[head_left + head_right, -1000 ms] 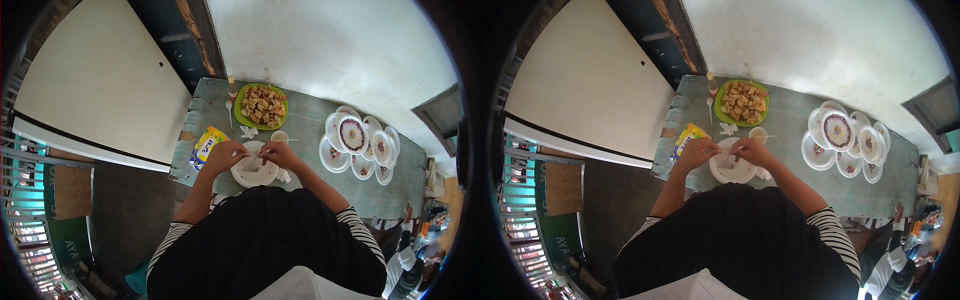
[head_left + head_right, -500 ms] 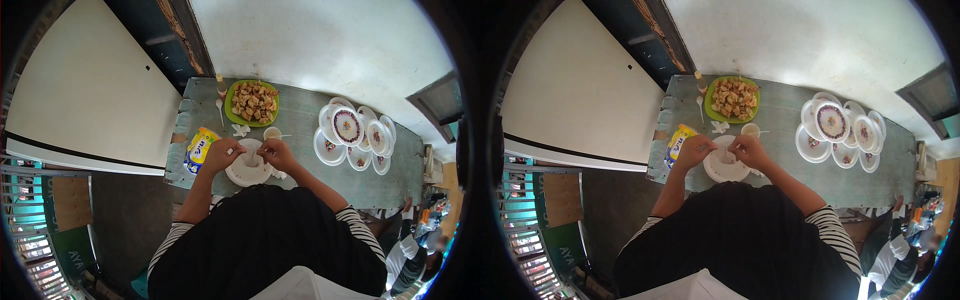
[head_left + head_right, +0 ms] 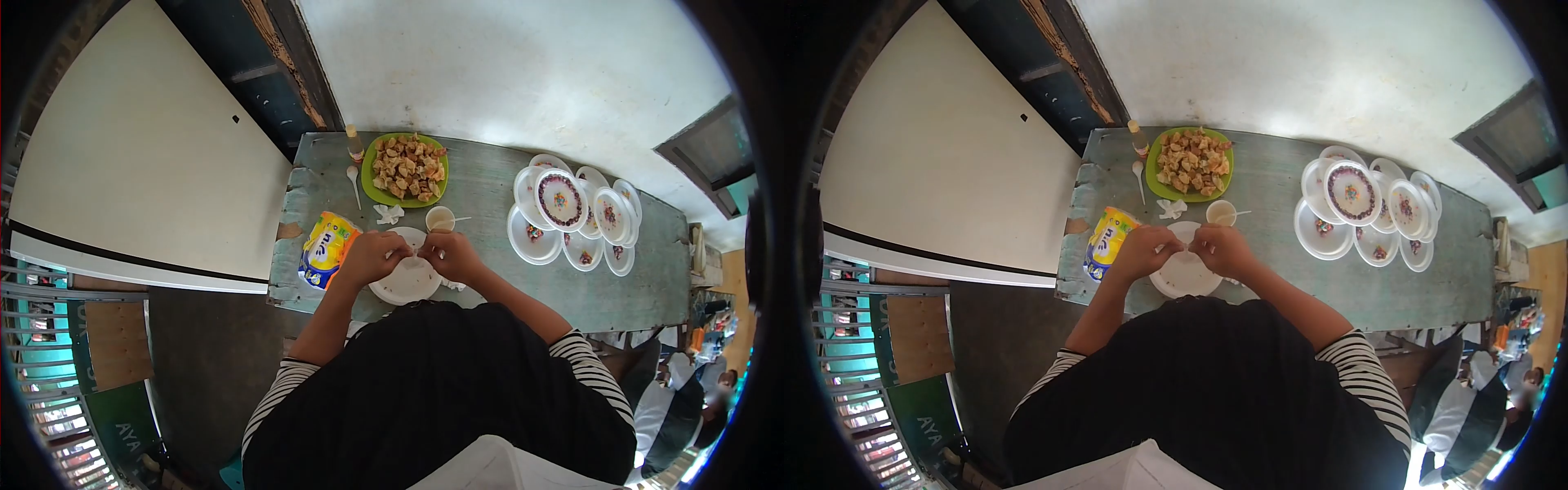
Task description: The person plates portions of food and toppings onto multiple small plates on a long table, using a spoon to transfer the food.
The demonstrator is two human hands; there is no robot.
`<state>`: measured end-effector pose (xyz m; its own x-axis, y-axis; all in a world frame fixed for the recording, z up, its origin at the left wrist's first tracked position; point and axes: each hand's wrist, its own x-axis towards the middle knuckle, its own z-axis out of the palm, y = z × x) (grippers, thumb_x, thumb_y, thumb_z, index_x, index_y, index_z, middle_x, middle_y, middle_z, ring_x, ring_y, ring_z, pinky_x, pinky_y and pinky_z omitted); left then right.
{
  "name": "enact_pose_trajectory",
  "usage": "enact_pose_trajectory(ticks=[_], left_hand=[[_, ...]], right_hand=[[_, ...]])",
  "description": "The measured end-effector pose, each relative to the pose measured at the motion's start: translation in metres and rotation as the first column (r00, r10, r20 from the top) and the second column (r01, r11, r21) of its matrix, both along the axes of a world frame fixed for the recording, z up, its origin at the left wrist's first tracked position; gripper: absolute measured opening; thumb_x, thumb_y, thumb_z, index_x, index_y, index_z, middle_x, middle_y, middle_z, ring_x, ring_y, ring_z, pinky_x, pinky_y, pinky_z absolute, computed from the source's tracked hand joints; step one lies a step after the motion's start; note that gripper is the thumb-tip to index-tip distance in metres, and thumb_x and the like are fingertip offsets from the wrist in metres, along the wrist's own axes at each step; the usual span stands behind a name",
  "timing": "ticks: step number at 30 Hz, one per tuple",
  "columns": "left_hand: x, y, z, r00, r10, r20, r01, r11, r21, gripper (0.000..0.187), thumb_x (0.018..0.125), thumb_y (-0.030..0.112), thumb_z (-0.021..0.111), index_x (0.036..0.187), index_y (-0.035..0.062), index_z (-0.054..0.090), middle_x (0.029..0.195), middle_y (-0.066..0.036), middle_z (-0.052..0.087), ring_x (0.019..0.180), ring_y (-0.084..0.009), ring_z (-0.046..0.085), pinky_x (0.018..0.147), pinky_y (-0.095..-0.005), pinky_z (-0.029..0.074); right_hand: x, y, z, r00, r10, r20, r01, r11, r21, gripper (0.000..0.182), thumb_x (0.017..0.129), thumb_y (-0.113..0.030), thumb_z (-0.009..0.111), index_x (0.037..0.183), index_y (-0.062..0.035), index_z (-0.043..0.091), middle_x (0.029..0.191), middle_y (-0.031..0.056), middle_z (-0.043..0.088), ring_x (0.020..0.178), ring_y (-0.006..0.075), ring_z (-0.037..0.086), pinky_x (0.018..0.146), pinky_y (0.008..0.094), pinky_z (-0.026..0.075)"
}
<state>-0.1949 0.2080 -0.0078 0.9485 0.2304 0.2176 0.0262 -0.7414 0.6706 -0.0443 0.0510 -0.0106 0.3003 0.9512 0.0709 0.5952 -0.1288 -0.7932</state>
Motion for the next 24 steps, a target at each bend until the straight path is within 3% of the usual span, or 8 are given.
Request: enact_pose_trajectory(ticks=[5, 7, 10, 15, 19, 21, 22, 24], left_hand=[[-0.009, 0.024, 0.005, 0.993, 0.113, 0.015, -0.112, 0.99, -0.081, 0.013, 0.079, 0.022, 0.067, 0.083, 0.0097, 0.07, 0.081, -0.007, 0.068, 0.07, -0.024, 0.064, 0.065, -0.0333, 0.049], [-0.018, 0.045, 0.011, 0.906, 0.424, -0.009, -0.421, 0.897, -0.137, 0.017, 0.081, 0.025, 0.067, 0.09, 0.0115, 0.069, 0.083, -0.005, 0.069, 0.07, -0.0192, 0.066, 0.062, -0.0306, 0.051], [-0.03, 0.087, 0.012, 0.817, 0.576, -0.022, -0.575, 0.812, -0.1, 0.018, 0.082, 0.026, 0.067, 0.091, 0.0102, 0.067, 0.084, -0.005, 0.069, 0.069, -0.0169, 0.066, 0.06, -0.03, 0.051], [-0.024, 0.144, -0.05, 0.648, 0.76, 0.055, -0.698, 0.621, -0.357, 0.016, 0.081, 0.018, 0.066, 0.093, 0.0066, 0.064, 0.09, -0.01, 0.068, 0.073, -0.0194, 0.066, 0.061, -0.031, 0.052], [-0.014, 0.174, -0.13, 0.589, 0.806, 0.053, -0.764, 0.577, -0.288, 0.026, 0.078, 0.017, 0.068, 0.1, 0.0068, 0.061, 0.092, -0.012, 0.067, 0.079, -0.0216, 0.066, 0.066, -0.0333, 0.052], [-0.013, 0.178, -0.164, 0.461, 0.839, -0.288, -0.741, 0.186, -0.645, 0.043, 0.075, 0.021, 0.07, 0.113, 0.0091, 0.056, 0.094, -0.013, 0.066, 0.085, -0.0244, 0.065, 0.073, -0.0353, 0.052], [-0.017, 0.179, -0.176, 0.461, 0.839, -0.29, -0.742, 0.185, -0.644, 0.043, 0.075, 0.021, 0.07, 0.113, 0.0091, 0.056, 0.094, -0.013, 0.066, 0.085, -0.0244, 0.065, 0.073, -0.0353, 0.052], [-0.029, 0.181, -0.188, 0.5, 0.81, -0.306, -0.86, 0.506, -0.066, 0.056, 0.074, 0.025, 0.069, 0.124, 0.0106, 0.048, 0.096, -0.012, 0.067, 0.088, -0.0252, 0.064, 0.078, -0.0359, 0.05]], right_hand=[[0.004, 0.003, -0.009, 0.978, -0.1, -0.184, 0.095, 0.995, -0.034, 0.024, 0.079, -0.015, 0.069, 0.101, -0.008, 0.066, 0.096, 0.011, 0.065, 0.071, 0.0214, 0.064, 0.068, 0.0325, 0.051], [0.007, 0.0, -0.007, 0.972, -0.134, -0.194, 0.14, 0.99, 0.018, 0.03, 0.08, -0.016, 0.068, 0.108, -0.0089, 0.064, 0.104, 0.0118, 0.064, 0.072, 0.0213, 0.064, 0.069, 0.0324, 0.051], [0.02, -0.014, -0.014, 0.967, -0.155, -0.201, 0.159, 0.987, 0.0, 0.038, 0.081, -0.017, 0.068, 0.117, -0.009, 0.059, 0.115, 0.0127, 0.059, 0.076, 0.0213, 0.064, 0.072, 0.0322, 0.051], [0.034, -0.037, -0.047, 0.959, -0.211, -0.189, 0.198, 0.976, -0.086, 0.036, 0.081, -0.017, 0.067, 0.116, -0.0082, 0.06, 0.112, 0.0127, 0.059, 0.077, 0.0207, 0.063, 0.072, 0.0321, 0.051], [0.029, -0.049, -0.065, 0.951, -0.235, -0.2, 0.213, 0.969, -0.126, 0.035, 0.081, -0.016, 0.066, 0.115, -0.0082, 0.06, 0.109, 0.0125, 0.06, 0.074, 0.0192, 0.063, 0.071, 0.0311, 0.051], [0.028, -0.053, -0.077, 0.912, -0.262, -0.316, 0.207, 0.959, -0.195, 0.033, 0.082, -0.015, 0.064, 0.115, -0.0078, 0.061, 0.107, 0.0116, 0.061, 0.073, 0.0176, 0.063, 0.071, 0.0298, 0.05], [0.028, -0.057, -0.081, 0.911, -0.262, -0.317, 0.207, 0.958, -0.197, 0.033, 0.082, -0.015, 0.064, 0.115, -0.0078, 0.061, 0.107, 0.0116, 0.061, 0.073, 0.0176, 0.063, 0.071, 0.0298, 0.05], [0.028, -0.062, -0.092, 0.876, -0.286, -0.389, 0.211, 0.951, -0.225, 0.033, 0.084, -0.014, 0.062, 0.116, -0.007, 0.061, 0.105, 0.0108, 0.062, 0.074, 0.016, 0.063, 0.071, 0.0284, 0.05]])
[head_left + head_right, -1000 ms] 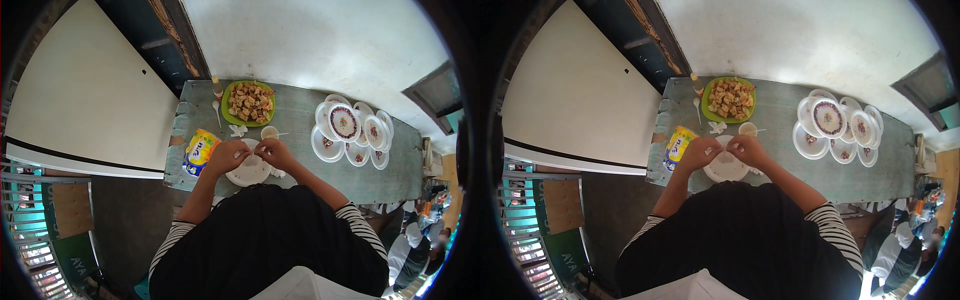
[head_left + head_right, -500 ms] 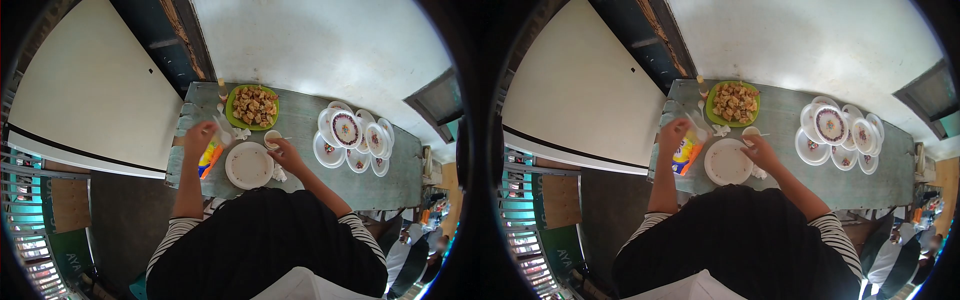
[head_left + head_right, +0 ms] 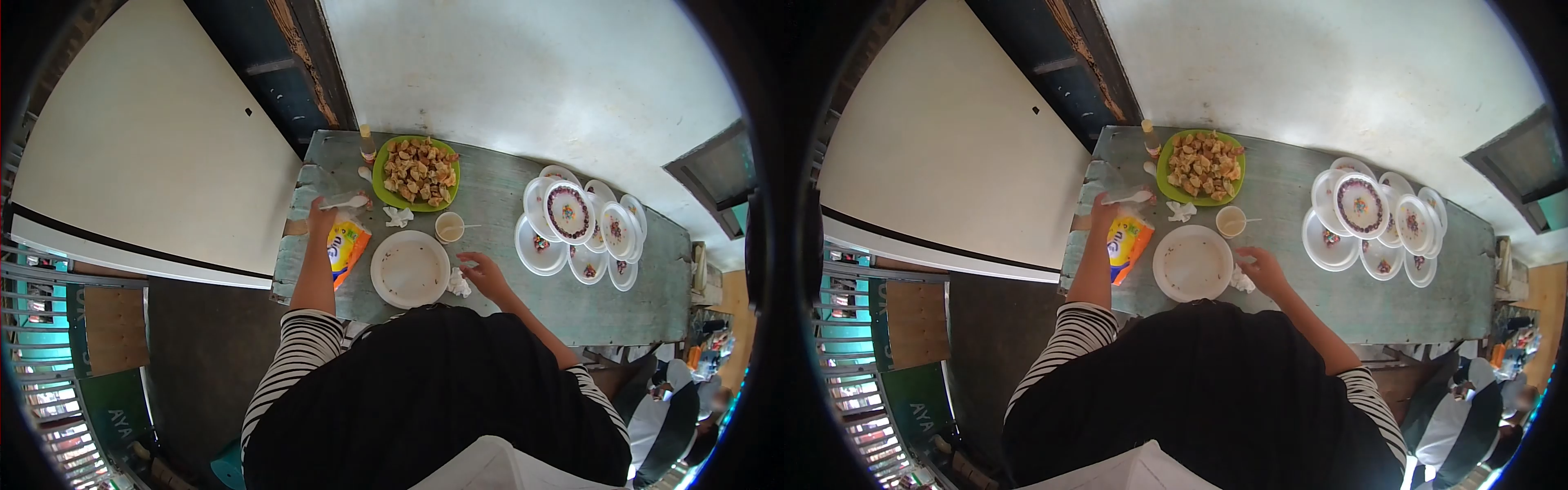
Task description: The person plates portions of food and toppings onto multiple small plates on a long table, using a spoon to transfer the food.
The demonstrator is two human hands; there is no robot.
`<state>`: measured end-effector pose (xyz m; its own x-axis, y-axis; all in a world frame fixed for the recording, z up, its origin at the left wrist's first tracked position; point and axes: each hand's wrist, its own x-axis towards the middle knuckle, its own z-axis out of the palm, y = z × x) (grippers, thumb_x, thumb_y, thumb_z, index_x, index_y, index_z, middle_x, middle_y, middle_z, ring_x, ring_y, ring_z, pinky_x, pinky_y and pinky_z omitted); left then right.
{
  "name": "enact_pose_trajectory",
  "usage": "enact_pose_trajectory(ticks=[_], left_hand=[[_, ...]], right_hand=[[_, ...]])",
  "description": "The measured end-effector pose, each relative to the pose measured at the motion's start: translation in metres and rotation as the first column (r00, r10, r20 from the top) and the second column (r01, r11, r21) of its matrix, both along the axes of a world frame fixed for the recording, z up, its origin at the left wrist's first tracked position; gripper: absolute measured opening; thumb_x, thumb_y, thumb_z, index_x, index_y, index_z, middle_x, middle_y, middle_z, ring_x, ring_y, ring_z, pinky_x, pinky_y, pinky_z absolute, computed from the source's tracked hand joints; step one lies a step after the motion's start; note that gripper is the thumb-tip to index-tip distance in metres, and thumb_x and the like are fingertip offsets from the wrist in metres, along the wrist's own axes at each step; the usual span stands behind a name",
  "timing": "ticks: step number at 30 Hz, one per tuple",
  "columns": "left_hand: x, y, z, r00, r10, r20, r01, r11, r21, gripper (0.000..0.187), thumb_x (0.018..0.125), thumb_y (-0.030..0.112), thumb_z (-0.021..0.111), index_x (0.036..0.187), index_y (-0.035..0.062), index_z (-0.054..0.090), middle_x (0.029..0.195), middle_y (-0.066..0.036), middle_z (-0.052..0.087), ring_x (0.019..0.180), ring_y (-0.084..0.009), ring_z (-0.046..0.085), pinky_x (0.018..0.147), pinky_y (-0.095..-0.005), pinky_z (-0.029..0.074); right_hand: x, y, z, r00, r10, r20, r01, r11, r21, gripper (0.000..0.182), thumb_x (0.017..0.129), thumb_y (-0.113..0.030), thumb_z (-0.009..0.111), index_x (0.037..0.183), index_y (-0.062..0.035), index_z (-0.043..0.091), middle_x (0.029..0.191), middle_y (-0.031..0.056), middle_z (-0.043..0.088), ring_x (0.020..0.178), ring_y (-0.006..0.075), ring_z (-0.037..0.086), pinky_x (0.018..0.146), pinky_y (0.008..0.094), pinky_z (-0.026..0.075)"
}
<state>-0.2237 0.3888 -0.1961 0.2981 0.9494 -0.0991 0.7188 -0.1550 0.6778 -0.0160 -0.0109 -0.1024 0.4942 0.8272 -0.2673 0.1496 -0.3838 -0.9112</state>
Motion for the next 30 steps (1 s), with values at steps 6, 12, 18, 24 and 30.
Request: enact_pose_trajectory(ticks=[6, 12, 18, 24, 30], left_hand=[[-0.015, 0.022, -0.007, 0.973, -0.09, 0.213, 0.153, 0.941, -0.302, 0.041, 0.076, 0.029, 0.069, 0.113, 0.0123, 0.063, 0.097, -0.011, 0.068, 0.087, -0.0208, 0.064, 0.075, -0.0308, 0.05], [-0.007, 0.04, 0.025, 0.982, -0.182, 0.041, 0.187, 0.965, -0.186, 0.049, 0.082, 0.032, 0.064, 0.125, 0.0117, 0.054, 0.107, -0.011, 0.066, 0.096, -0.0251, 0.063, 0.084, -0.0334, 0.048], [0.031, 0.002, 0.053, 0.979, -0.033, -0.2, 0.074, 0.977, 0.201, 0.059, 0.08, 0.039, 0.063, 0.134, 0.0235, 0.044, 0.124, -0.014, 0.057, 0.115, -0.0289, 0.053, 0.092, -0.0504, 0.039], [0.072, -0.096, 0.075, 0.818, -0.498, -0.29, 0.542, 0.835, 0.094, 0.038, 0.079, 0.033, 0.064, 0.115, 0.0217, 0.059, 0.11, -0.009, 0.063, 0.105, -0.0282, 0.057, 0.086, -0.0513, 0.042], [0.05, -0.141, 0.016, 0.764, -0.576, -0.291, 0.588, 0.807, -0.055, 0.039, 0.08, 0.026, 0.063, 0.116, 0.0117, 0.057, 0.107, -0.014, 0.064, 0.099, -0.0317, 0.06, 0.084, -0.0411, 0.047]], right_hand=[[0.004, -0.013, -0.016, 0.981, 0.017, -0.191, -0.034, 0.996, -0.082, 0.029, 0.091, -0.013, 0.055, 0.119, -0.0058, 0.058, 0.106, 0.0078, 0.06, 0.077, 0.0124, 0.059, 0.072, 0.0257, 0.048], [-0.006, -0.003, -0.006, 0.985, 0.079, -0.156, -0.104, 0.982, -0.159, 0.029, 0.089, -0.017, 0.056, 0.117, -0.008, 0.061, 0.101, 0.0084, 0.064, 0.074, 0.0137, 0.063, 0.065, 0.0285, 0.048], [-0.005, -0.008, -0.019, 0.987, 0.062, -0.151, -0.081, 0.989, -0.123, 0.029, 0.089, -0.018, 0.056, 0.115, -0.0065, 0.061, 0.101, 0.0091, 0.065, 0.072, 0.0139, 0.063, 0.064, 0.0286, 0.048], [0.005, -0.022, -0.063, 0.996, -0.011, -0.094, -0.009, 0.976, -0.216, 0.029, 0.083, -0.019, 0.063, 0.108, -0.0048, 0.064, 0.088, 0.0091, 0.067, 0.072, 0.0156, 0.063, 0.067, 0.0298, 0.05], [-0.006, 0.008, -0.093, 0.951, -0.032, 0.309, 0.119, 0.956, -0.268, 0.033, 0.078, -0.03, 0.067, 0.102, -0.0072, 0.066, 0.085, 0.0137, 0.067, 0.077, 0.0273, 0.065, 0.07, 0.038, 0.051]])
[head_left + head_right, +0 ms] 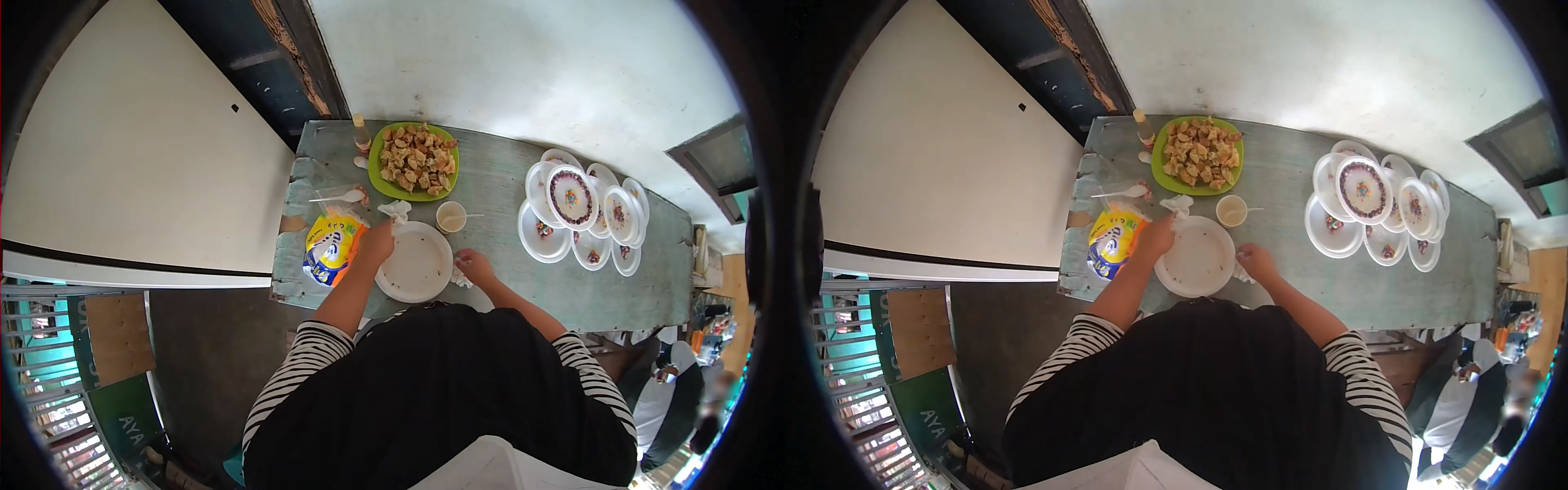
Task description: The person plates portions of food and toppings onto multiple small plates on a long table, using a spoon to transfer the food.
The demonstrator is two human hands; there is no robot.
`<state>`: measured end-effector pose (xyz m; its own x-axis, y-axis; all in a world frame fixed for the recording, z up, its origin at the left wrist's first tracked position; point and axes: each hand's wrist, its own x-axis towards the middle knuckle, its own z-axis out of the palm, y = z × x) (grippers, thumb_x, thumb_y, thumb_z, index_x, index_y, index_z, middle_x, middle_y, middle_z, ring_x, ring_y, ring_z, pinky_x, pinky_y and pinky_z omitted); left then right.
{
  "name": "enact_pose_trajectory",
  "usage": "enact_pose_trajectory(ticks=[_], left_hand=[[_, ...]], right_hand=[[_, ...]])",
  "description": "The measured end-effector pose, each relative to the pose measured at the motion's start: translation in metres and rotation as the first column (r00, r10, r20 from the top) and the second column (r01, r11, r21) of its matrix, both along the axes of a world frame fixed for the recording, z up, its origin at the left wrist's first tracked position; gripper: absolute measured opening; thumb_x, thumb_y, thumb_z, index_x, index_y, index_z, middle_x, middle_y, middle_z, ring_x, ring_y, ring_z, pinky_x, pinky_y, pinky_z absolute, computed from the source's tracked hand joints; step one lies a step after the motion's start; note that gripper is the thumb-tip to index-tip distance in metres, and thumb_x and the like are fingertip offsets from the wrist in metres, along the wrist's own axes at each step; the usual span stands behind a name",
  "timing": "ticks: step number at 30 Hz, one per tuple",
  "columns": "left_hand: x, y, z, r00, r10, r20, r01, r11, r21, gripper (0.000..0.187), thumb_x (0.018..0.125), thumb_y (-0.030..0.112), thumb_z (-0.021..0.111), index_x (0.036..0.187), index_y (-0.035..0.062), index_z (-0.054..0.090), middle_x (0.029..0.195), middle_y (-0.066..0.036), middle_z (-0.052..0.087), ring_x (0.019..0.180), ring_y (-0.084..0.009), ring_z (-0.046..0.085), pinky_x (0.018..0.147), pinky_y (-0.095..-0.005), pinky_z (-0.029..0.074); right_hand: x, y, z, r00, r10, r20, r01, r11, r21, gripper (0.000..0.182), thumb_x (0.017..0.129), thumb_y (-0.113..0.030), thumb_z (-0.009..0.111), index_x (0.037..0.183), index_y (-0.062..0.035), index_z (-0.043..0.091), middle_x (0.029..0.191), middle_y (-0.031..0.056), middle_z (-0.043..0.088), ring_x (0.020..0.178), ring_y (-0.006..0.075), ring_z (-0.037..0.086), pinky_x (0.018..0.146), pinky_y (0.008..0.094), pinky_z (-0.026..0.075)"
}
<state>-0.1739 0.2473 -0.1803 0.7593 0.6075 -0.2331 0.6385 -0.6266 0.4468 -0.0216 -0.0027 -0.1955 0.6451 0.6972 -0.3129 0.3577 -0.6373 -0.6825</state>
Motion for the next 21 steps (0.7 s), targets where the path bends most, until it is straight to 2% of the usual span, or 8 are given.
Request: enact_pose_trajectory(ticks=[2, 8, 10, 13, 14, 16, 19, 21], left_hand=[[-0.013, -0.003, -0.003, 0.999, 0.001, -0.037, -0.002, 1.0, -0.015, 0.042, 0.079, 0.025, 0.064, 0.118, 0.0098, 0.056, 0.106, -0.016, 0.063, 0.102, -0.0314, 0.06, 0.086, -0.0412, 0.047], [-0.05, 0.008, 0.017, 0.987, 0.162, -0.017, -0.155, 0.903, -0.4, 0.04, 0.083, 0.022, 0.063, 0.118, 0.005, 0.054, 0.106, -0.014, 0.064, 0.1, -0.0275, 0.061, 0.085, -0.0368, 0.047], [-0.06, 0.009, 0.023, 0.957, 0.253, 0.143, -0.161, 0.872, -0.463, 0.038, 0.086, 0.024, 0.061, 0.117, 0.0039, 0.054, 0.104, -0.012, 0.064, 0.098, -0.0231, 0.062, 0.086, -0.0336, 0.047], [-0.065, 0.015, 0.045, 0.91, 0.361, 0.201, -0.195, 0.804, -0.562, 0.042, 0.089, 0.029, 0.058, 0.123, 0.005, 0.051, 0.111, -0.01, 0.062, 0.102, -0.0202, 0.06, 0.088, -0.033, 0.047], [-0.064, 0.015, 0.055, 0.91, 0.365, 0.199, -0.198, 0.801, -0.565, 0.042, 0.089, 0.029, 0.058, 0.123, 0.005, 0.051, 0.111, -0.01, 0.062, 0.102, -0.0202, 0.06, 0.088, -0.033, 0.047], [-0.059, 0.012, 0.075, 0.717, 0.679, 0.159, -0.078, 0.305, -0.949, 0.045, 0.092, 0.034, 0.055, 0.127, 0.0062, 0.049, 0.11, -0.009, 0.062, 0.096, -0.0184, 0.062, 0.08, -0.0313, 0.05], [-0.06, 0.021, 0.076, 0.725, 0.674, 0.144, 0.021, 0.187, -0.982, 0.051, 0.095, 0.037, 0.049, 0.134, 0.0061, 0.042, 0.122, -0.01, 0.056, 0.106, -0.0186, 0.057, 0.089, -0.0324, 0.047], [-0.06, 0.032, 0.064, 0.683, 0.713, 0.156, 0.09, 0.129, -0.987, 0.052, 0.096, 0.038, 0.045, 0.137, 0.0071, 0.039, 0.125, -0.008, 0.054, 0.112, -0.0175, 0.054, 0.095, -0.0329, 0.043]], right_hand=[[-0.005, 0.007, 0.003, 0.999, 0.036, -0.021, -0.037, 0.998, -0.057, 0.034, 0.078, -0.033, 0.067, 0.1, -0.0076, 0.066, 0.085, 0.0141, 0.067, 0.078, 0.0296, 0.065, 0.071, 0.0394, 0.05], [-0.02, 0.02, 0.007, 0.991, 0.119, -0.067, -0.128, 0.98, -0.153, 0.036, 0.077, -0.038, 0.068, 0.091, -0.0051, 0.064, 0.083, 0.0143, 0.066, 0.078, 0.0318, 0.064, 0.07, 0.0404, 0.05], [-0.02, 0.028, 0.007, 0.989, 0.133, -0.064, -0.142, 0.976, -0.168, 0.036, 0.077, -0.038, 0.068, 0.089, -0.0042, 0.063, 0.082, 0.0142, 0.066, 0.077, 0.0319, 0.064, 0.069, 0.0407, 0.049], [-0.014, 0.042, 0.018, 0.983, 0.126, -0.136, -0.131, 0.991, -0.033, 0.034, 0.08, -0.036, 0.067, 0.087, -0.0027, 0.061, 0.08, 0.0123, 0.066, 0.071, 0.0255, 0.064, 0.062, 0.0374, 0.049], [-0.013, 0.047, 0.026, 0.969, 0.052, -0.243, -0.038, 0.998, 0.059, 0.032, 0.083, -0.034, 0.065, 0.09, -0.0025, 0.06, 0.078, 0.0106, 0.065, 0.068, 0.0214, 0.062, 0.059, 0.0349, 0.049], [-0.011, 0.055, 0.047, 0.935, -0.015, -0.355, 0.066, 0.989, 0.132, 0.03, 0.087, -0.032, 0.062, 0.092, -0.0023, 0.059, 0.075, 0.0089, 0.064, 0.065, 0.0172, 0.061, 0.056, 0.0324, 0.048], [-0.005, 0.063, 0.065, 0.851, -0.056, -0.523, 0.236, 0.929, 0.284, 0.031, 0.092, -0.033, 0.056, 0.101, -0.0028, 0.058, 0.076, 0.0061, 0.062, 0.065, 0.0141, 0.059, 0.058, 0.0285, 0.05], [-0.009, 0.053, 0.067, 0.883, -0.046, -0.466, 0.216, 0.923, 0.318, 0.027, 0.093, -0.029, 0.055, 0.103, -0.0046, 0.058, 0.081, 0.0065, 0.062, 0.072, 0.0151, 0.059, 0.062, 0.0292, 0.049]])
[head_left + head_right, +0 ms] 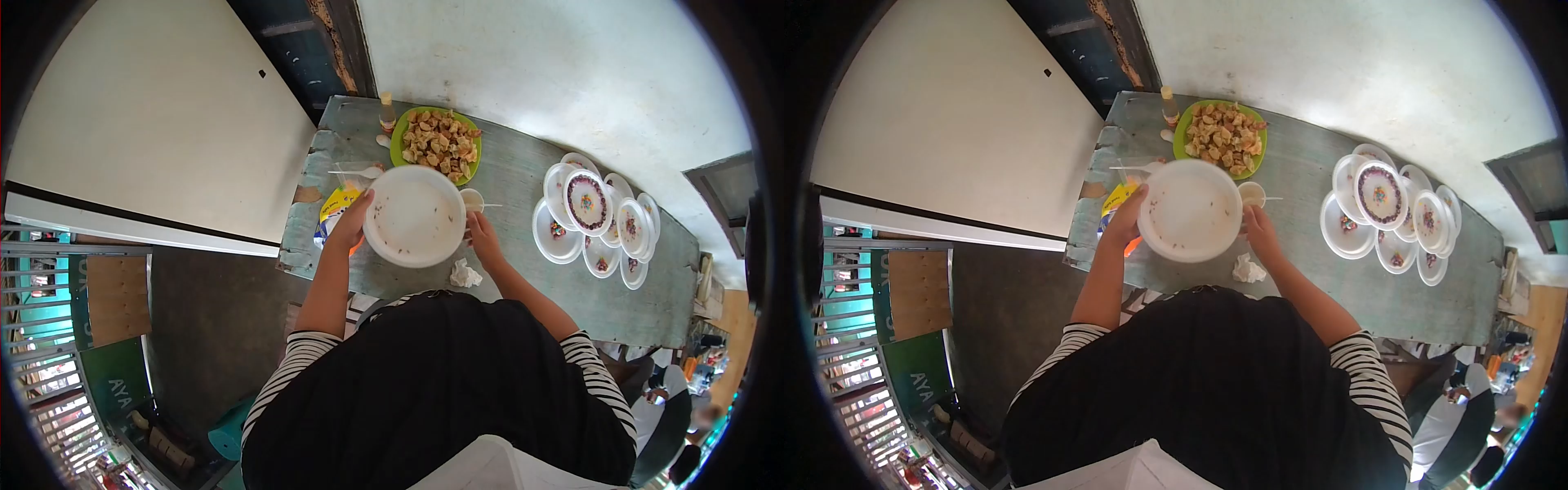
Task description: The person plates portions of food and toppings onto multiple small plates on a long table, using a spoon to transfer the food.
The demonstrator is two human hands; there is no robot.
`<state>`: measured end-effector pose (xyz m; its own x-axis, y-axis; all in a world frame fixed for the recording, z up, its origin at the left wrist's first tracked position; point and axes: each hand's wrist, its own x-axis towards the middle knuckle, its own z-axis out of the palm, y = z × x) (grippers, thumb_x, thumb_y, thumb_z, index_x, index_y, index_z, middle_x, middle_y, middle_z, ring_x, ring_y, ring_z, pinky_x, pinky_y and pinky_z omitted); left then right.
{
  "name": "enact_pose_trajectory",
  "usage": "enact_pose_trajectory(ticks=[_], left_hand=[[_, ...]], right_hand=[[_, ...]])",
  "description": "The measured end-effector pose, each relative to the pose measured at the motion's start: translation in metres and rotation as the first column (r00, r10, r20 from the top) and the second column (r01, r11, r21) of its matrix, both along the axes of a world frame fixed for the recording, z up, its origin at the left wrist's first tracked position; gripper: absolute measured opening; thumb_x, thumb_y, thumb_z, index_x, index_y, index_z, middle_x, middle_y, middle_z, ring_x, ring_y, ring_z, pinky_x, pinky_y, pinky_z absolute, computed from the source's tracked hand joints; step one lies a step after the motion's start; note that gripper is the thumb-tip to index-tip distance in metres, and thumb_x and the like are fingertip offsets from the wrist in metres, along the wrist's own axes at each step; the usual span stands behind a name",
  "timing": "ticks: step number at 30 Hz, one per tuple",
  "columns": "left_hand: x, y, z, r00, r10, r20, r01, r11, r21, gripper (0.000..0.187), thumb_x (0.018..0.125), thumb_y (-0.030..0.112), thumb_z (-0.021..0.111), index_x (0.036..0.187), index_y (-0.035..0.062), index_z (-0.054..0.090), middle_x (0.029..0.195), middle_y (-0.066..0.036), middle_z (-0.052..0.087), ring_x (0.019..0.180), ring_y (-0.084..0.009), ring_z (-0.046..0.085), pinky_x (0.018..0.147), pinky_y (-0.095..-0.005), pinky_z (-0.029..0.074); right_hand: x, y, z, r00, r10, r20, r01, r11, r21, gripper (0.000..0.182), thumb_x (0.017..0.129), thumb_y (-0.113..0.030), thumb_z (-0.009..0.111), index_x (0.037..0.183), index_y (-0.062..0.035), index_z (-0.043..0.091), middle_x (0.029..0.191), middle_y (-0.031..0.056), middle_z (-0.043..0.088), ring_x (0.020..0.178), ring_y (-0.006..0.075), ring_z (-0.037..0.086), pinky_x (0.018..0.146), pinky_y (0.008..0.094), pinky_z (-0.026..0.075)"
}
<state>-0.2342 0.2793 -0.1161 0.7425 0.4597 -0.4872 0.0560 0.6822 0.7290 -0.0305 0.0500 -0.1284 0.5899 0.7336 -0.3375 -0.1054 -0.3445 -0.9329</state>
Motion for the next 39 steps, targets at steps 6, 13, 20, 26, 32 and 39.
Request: enact_pose_trajectory(ticks=[6, 13, 20, 26, 32, 39], left_hand=[[-0.007, 0.002, 0.067, 0.982, 0.176, 0.064, -0.183, 0.973, 0.14, 0.047, 0.098, 0.034, 0.04, 0.134, 0.0028, 0.039, 0.129, -0.011, 0.051, 0.118, -0.0204, 0.05, 0.1, -0.0361, 0.04], [-0.018, 0.003, 0.099, 0.952, 0.255, 0.172, -0.278, 0.952, 0.127, 0.049, 0.097, 0.033, 0.041, 0.137, 0.0049, 0.035, 0.13, -0.01, 0.049, 0.119, -0.0204, 0.049, 0.1, -0.035, 0.04], [-0.022, -0.006, 0.108, 0.937, 0.213, 0.276, -0.24, 0.969, 0.068, 0.052, 0.086, 0.017, 0.046, 0.134, 0.0004, 0.037, 0.128, -0.016, 0.05, 0.118, -0.027, 0.05, 0.099, -0.0402, 0.042], [0.005, -0.032, 0.126, 0.943, 0.122, 0.309, -0.163, 0.981, 0.109, 0.056, 0.085, 0.01, 0.047, 0.138, 0.0043, 0.031, 0.13, -0.013, 0.047, 0.119, -0.0254, 0.048, 0.099, -0.0389, 0.042], [0.023, -0.053, 0.128, 0.955, 0.165, 0.245, -0.189, 0.979, 0.079, 0.048, 0.095, 0.029, 0.046, 0.134, 0.0018, 0.038, 0.124, -0.012, 0.053, 0.115, -0.0226, 0.052, 0.098, -0.0368, 0.042], [0.028, -0.06, 0.119, 0.971, 0.118, 0.206, -0.141, 0.985, 0.1, 0.044, 0.097, 0.031, 0.043, 0.13, 0.0018, 0.044, 0.122, -0.012, 0.055, 0.111, -0.0204, 0.054, 0.095, -0.0339, 0.043]], right_hand=[[-0.04, -0.074, -0.024, 0.379, 0.539, 0.752, -0.39, 0.83, -0.399, 0.025, 0.084, -0.021, 0.059, 0.108, -0.0124, 0.06, 0.104, 0.0117, 0.058, 0.099, 0.0308, 0.054, 0.08, 0.0395, 0.048], [-0.024, -0.096, -0.05, 0.78, 0.299, 0.55, -0.251, 0.954, -0.163, 0.023, 0.079, -0.018, 0.064, 0.1, -0.0095, 0.065, 0.1, 0.0138, 0.063, 0.097, 0.0331, 0.058, 0.082, 0.0416, 0.047], [0.042, -0.043, 0.089, 0.907, -0.153, 0.393, 0.133, 0.988, 0.077, 0.025, 0.084, -0.023, 0.067, 0.098, -0.0031, 0.065, 0.09, 0.0074, 0.066, 0.08, 0.013, 0.06, 0.071, 0.0264, 0.046], [0.043, 0.01, 0.17, 0.893, -0.174, 0.415, 0.062, 0.961, 0.271, 0.023, 0.083, -0.019, 0.068, 0.102, -0.0064, 0.067, 0.096, 0.0068, 0.063, 0.083, 0.0132, 0.059, 0.07, 0.0248, 0.046], [0.017, 0.059, 0.183, 0.605, -0.048, 0.795, -0.182, 0.964, 0.196, 0.017, 0.079, -0.012, 0.066, 0.095, -0.0107, 0.069, 0.093, 0.0089, 0.064, 0.085, 0.0231, 0.062, 0.071, 0.0327, 0.05], [-0.035, 0.092, 0.166, 0.462, -0.085, 0.883, -0.366, 0.888, 0.277, 0.014, 0.074, -0.005, 0.061, 0.086, -0.0071, 0.068, 0.085, 0.0099, 0.065, 0.088, 0.0286, 0.061, 0.081, 0.039, 0.048]])
